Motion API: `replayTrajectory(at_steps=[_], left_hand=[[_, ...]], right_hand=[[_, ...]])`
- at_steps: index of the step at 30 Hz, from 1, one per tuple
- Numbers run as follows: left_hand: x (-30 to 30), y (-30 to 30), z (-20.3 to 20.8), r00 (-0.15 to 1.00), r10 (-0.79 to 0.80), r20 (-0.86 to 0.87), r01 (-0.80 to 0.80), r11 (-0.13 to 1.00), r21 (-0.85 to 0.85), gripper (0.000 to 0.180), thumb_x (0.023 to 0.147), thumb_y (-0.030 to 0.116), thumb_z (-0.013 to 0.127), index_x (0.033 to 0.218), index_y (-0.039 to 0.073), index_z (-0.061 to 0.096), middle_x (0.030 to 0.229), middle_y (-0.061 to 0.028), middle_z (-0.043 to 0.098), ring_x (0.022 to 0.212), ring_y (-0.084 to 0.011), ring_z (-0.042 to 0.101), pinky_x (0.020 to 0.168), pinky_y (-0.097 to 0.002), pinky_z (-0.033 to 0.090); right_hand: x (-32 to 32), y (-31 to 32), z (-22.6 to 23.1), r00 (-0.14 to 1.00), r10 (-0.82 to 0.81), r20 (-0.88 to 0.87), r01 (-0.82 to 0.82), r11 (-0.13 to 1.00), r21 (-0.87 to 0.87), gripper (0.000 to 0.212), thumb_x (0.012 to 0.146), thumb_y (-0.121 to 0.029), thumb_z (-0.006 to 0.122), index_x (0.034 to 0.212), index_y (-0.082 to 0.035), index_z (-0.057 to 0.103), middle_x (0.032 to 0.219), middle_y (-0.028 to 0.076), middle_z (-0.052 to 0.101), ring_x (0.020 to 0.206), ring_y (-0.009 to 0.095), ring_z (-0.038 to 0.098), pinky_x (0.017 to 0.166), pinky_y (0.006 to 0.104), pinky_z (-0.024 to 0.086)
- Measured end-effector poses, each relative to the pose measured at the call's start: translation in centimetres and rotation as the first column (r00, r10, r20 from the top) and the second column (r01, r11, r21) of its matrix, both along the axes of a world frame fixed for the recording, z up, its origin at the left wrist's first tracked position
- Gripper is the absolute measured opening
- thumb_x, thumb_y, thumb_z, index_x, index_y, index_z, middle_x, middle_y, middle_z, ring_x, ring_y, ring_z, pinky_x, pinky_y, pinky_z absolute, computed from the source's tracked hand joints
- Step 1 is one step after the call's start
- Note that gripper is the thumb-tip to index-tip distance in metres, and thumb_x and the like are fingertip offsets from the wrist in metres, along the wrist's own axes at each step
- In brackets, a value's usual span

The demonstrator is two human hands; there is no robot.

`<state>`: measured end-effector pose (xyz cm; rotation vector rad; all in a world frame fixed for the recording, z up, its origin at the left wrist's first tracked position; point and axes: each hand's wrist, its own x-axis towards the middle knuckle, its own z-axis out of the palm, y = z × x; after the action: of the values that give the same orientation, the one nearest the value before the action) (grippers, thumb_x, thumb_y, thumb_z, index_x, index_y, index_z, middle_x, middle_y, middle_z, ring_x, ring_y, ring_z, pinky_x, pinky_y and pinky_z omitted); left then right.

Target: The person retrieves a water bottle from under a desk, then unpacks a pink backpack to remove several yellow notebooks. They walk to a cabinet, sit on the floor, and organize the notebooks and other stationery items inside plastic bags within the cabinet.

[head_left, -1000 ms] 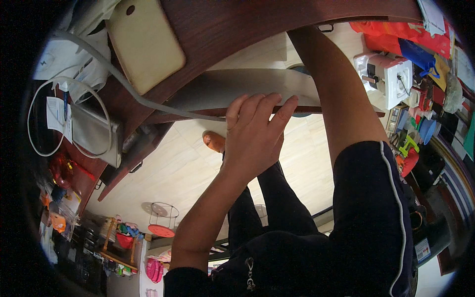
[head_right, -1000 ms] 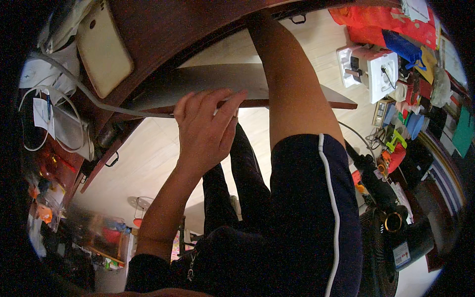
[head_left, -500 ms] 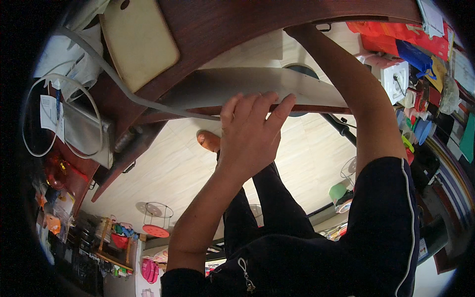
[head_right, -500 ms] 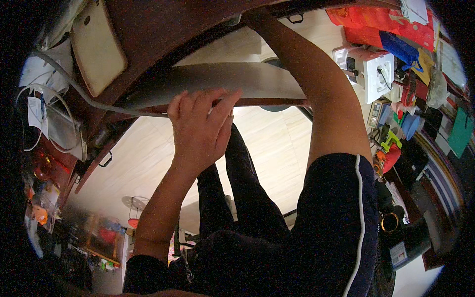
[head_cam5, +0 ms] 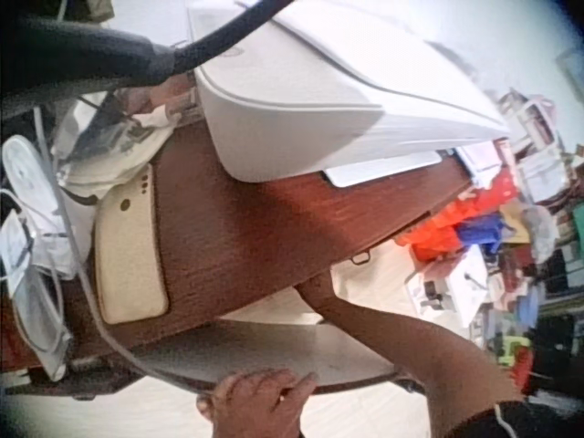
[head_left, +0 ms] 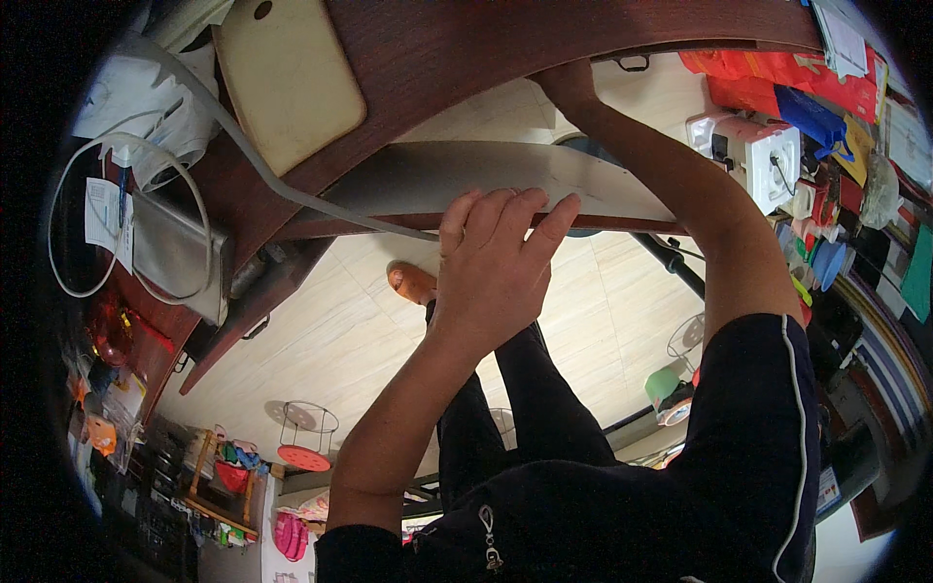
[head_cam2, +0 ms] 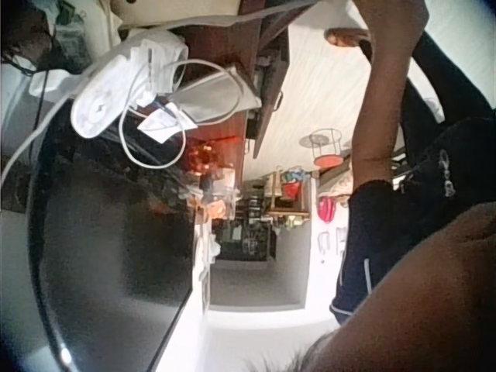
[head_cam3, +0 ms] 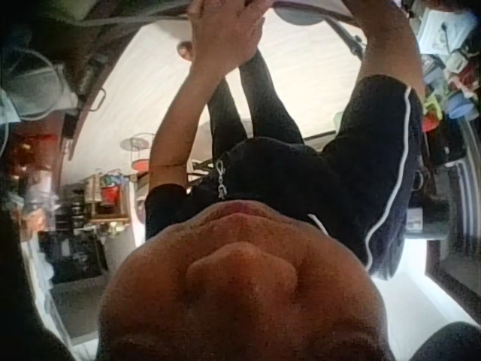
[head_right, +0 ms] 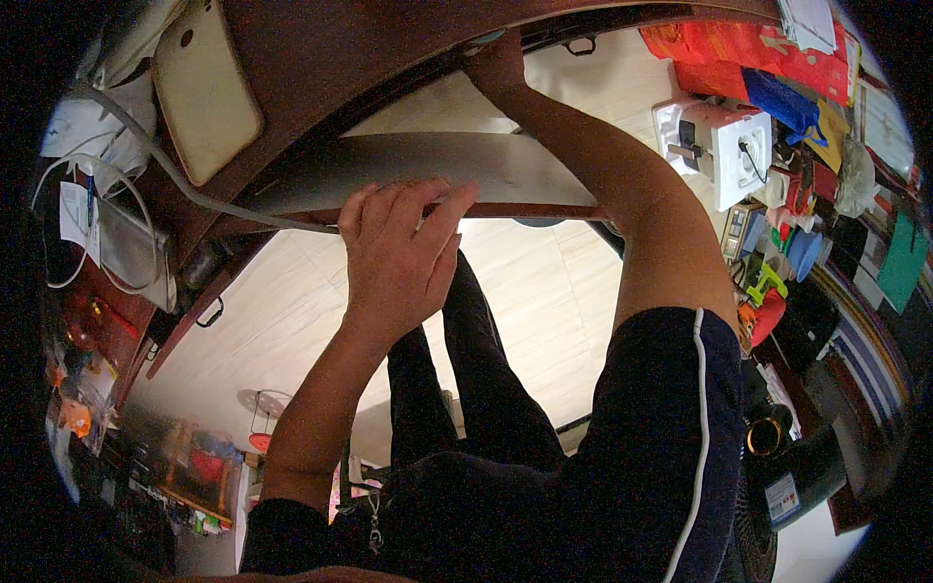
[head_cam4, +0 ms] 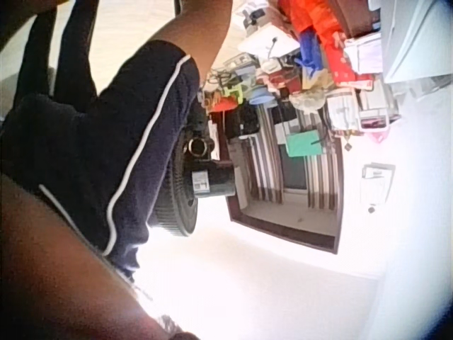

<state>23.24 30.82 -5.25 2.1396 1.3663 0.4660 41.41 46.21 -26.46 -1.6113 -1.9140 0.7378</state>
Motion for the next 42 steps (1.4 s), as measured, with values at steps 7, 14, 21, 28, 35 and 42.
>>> replayTrajectory(at_steps=[7, 14, 21, 28, 35, 42], left_hand=[[0.2, 0.1, -0.3, 1.0, 0.018, 0.005, -0.018, 1.0, 0.02, 0.044, 0.07, 0.007, 0.061, 0.114, 0.014, 0.055, 0.104, -0.0045, 0.051, 0.101, -0.0189, 0.046, 0.094, -0.0388, 0.024], [0.2, -0.1, -0.2, 1.0, 0.018, -0.002, -0.018, 0.999, 0.036, 0.044, 0.072, 0.008, 0.06, 0.115, 0.015, 0.054, 0.104, -0.0042, 0.051, 0.1, -0.0188, 0.046, 0.094, -0.0396, 0.024], [0.0, -0.1, -0.1, 1.0, 0.017, 0.003, -0.017, 0.999, 0.031, 0.042, 0.075, 0.011, 0.059, 0.116, 0.015, 0.054, 0.105, -0.0047, 0.052, 0.098, -0.0202, 0.046, 0.092, -0.0423, 0.025], [0.2, -0.1, -0.2, 1.0, -0.001, 0.021, 0.0, 0.999, 0.044, 0.042, 0.075, 0.011, 0.058, 0.116, 0.015, 0.053, 0.105, -0.0055, 0.053, 0.099, -0.0208, 0.046, 0.092, -0.0427, 0.025], [0.0, 0.0, 0.0, 1.0, 0.008, 0.016, -0.009, 0.999, 0.035, 0.044, 0.073, 0.009, 0.058, 0.116, 0.015, 0.053, 0.104, -0.0055, 0.052, 0.1, -0.0203, 0.045, 0.093, -0.0415, 0.025], [-0.4, -0.2, -0.2, 0.999, -0.009, 0.044, 0.007, 0.999, 0.039, 0.048, 0.072, 0.009, 0.057, 0.119, 0.013, 0.05, 0.108, -0.0066, 0.049, 0.103, -0.022, 0.043, 0.095, -0.0431, 0.023]], right_hand=[[0.0, -0.3, -3.8, 0.932, 0.062, 0.358, -0.029, 0.995, -0.098, 0.033, 0.083, -0.035, 0.058, 0.105, -0.012, 0.057, 0.099, 0.007, 0.06, 0.104, 0.024, 0.048, 0.101, 0.0469, 0.021], [-0.2, 0.5, -4.7, 0.99, 0.022, 0.141, -0.021, 1.0, -0.01, 0.034, 0.079, -0.033, 0.064, 0.103, -0.009, 0.059, 0.098, 0.007, 0.061, 0.102, 0.025, 0.051, 0.096, 0.0423, 0.033], [0.0, 0.3, -3.5, 0.974, 0.129, 0.184, -0.093, 0.977, -0.19, 0.044, 0.073, -0.026, 0.07, 0.108, -0.004, 0.054, 0.106, 0.012, 0.056, 0.1, 0.026, 0.052, 0.086, 0.0372, 0.044], [0.7, 0.6, -3.1, 0.981, 0.112, -0.161, -0.102, 0.992, 0.071, 0.053, 0.07, -0.019, 0.073, 0.113, -0.002, 0.047, 0.106, 0.011, 0.056, 0.095, 0.027, 0.056, 0.08, 0.0351, 0.047], [-0.7, -0.5, 5.7, 0.977, -0.084, -0.197, 0.06, 0.99, -0.127, 0.049, 0.068, -0.021, 0.074, 0.109, -0.003, 0.053, 0.104, 0.013, 0.058, 0.097, 0.027, 0.054, 0.082, 0.034, 0.043], [0.1, 0.6, 9.3, 0.976, 0.178, 0.126, -0.185, 0.982, 0.046, 0.049, 0.065, -0.023, 0.075, 0.105, -0.003, 0.055, 0.101, 0.014, 0.06, 0.092, 0.027, 0.057, 0.08, 0.0346, 0.044]])
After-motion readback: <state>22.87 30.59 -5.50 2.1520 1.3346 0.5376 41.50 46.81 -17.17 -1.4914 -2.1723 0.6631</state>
